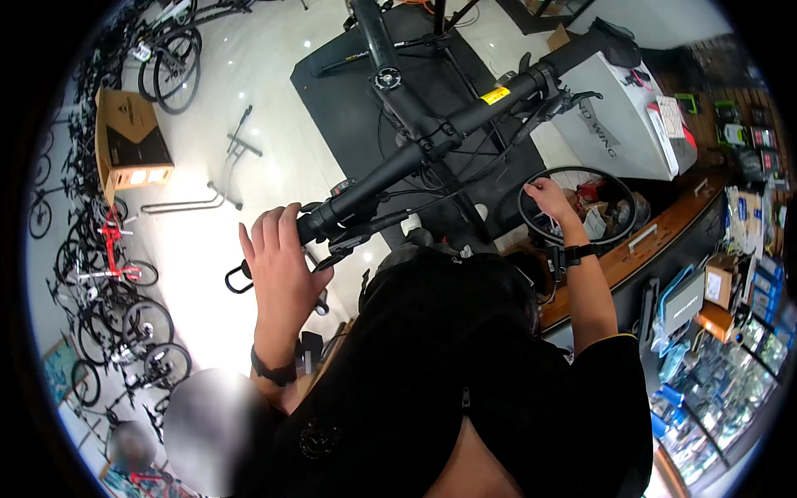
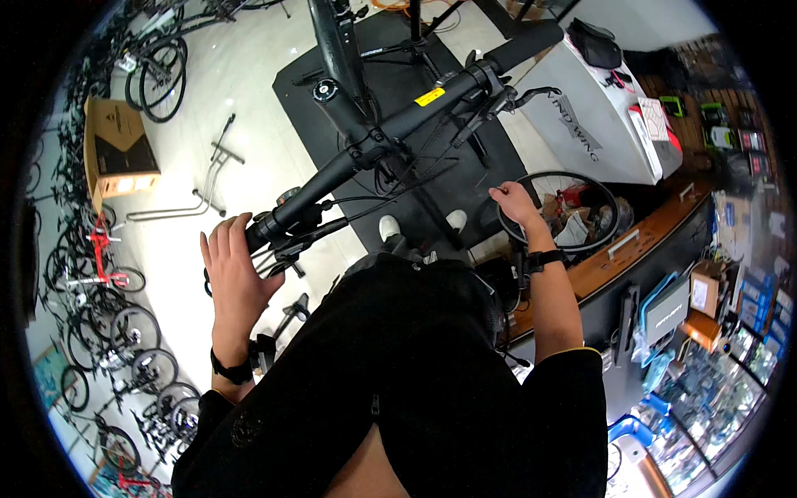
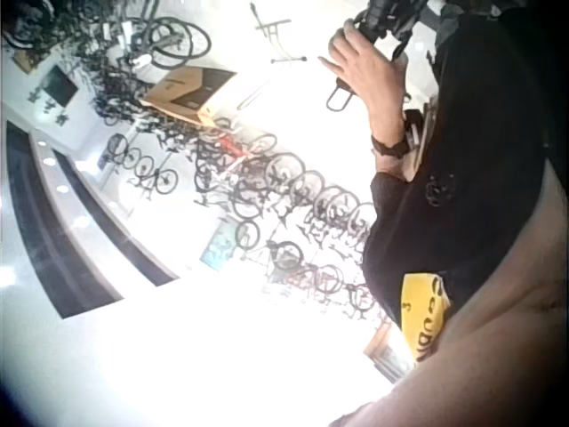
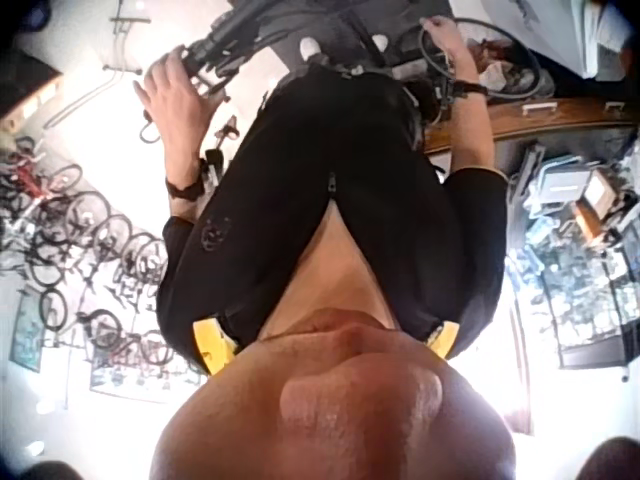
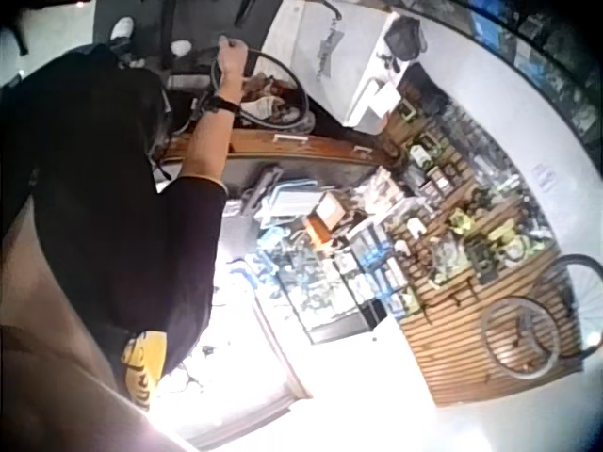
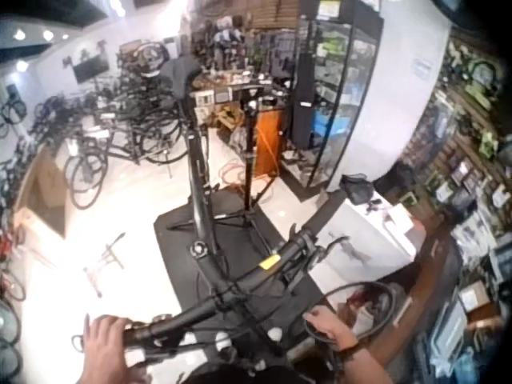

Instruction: The person mounts a bicycle frame onto a repair stand and installs the front wheel. They use a hex key to tighten the axle nuts and adjust the brake caliper, then rotate the wheel to check alignment. The person also handles a small plastic bag containing parts and adjusts the handlebar stem.

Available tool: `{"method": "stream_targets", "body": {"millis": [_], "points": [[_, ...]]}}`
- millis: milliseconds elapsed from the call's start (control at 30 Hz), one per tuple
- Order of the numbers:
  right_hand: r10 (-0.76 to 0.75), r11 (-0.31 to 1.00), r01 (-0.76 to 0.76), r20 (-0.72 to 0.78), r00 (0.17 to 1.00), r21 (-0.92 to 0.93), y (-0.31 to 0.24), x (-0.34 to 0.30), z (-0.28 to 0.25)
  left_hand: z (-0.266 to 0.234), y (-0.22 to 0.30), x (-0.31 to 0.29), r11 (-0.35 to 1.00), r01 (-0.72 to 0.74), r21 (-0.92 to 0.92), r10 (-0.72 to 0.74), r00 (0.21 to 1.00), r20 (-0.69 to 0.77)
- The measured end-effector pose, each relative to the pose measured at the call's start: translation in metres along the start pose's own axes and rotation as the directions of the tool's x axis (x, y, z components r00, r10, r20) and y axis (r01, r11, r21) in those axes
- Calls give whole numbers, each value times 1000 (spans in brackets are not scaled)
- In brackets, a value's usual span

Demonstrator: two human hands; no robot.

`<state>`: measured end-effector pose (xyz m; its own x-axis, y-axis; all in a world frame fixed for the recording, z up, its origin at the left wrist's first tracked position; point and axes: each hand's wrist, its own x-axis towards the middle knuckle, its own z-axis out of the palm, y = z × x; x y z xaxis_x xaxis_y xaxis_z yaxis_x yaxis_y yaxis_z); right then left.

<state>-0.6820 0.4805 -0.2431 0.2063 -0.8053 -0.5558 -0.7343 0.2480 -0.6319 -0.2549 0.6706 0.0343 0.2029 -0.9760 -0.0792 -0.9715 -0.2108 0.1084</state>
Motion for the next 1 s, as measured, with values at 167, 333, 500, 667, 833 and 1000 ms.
{"method": "stream_targets", "body": {"millis": [167, 333, 500, 667, 833, 1000], "points": [[7, 998, -8, 14, 1000, 62, -1, -12, 18, -5, -19, 14, 998, -3, 69, 6, 999, -41], [51, 997, -52, 6, 999, 56, 19, -21, 23, 5, -42, 24, 994, 11, 112, 0, 994, -106], [85, 992, -82, -29, 996, 92, 33, -38, 22, 8, -55, 37, 992, -75, 99, 91, 982, -166], [88, 994, -83, -63, 994, 72, 35, -52, 8, 4, -66, 46, 983, -168, 75, 179, 967, -183], [152, 982, -146, -45, 987, 117, 24, -60, -7, 4, -63, 42, 981, -179, 75, 191, 960, -206], [130, 985, -121, -67, 989, 123, 18, -57, -9, 5, -67, 40, 981, -186, 52, 193, 959, -209]]}}
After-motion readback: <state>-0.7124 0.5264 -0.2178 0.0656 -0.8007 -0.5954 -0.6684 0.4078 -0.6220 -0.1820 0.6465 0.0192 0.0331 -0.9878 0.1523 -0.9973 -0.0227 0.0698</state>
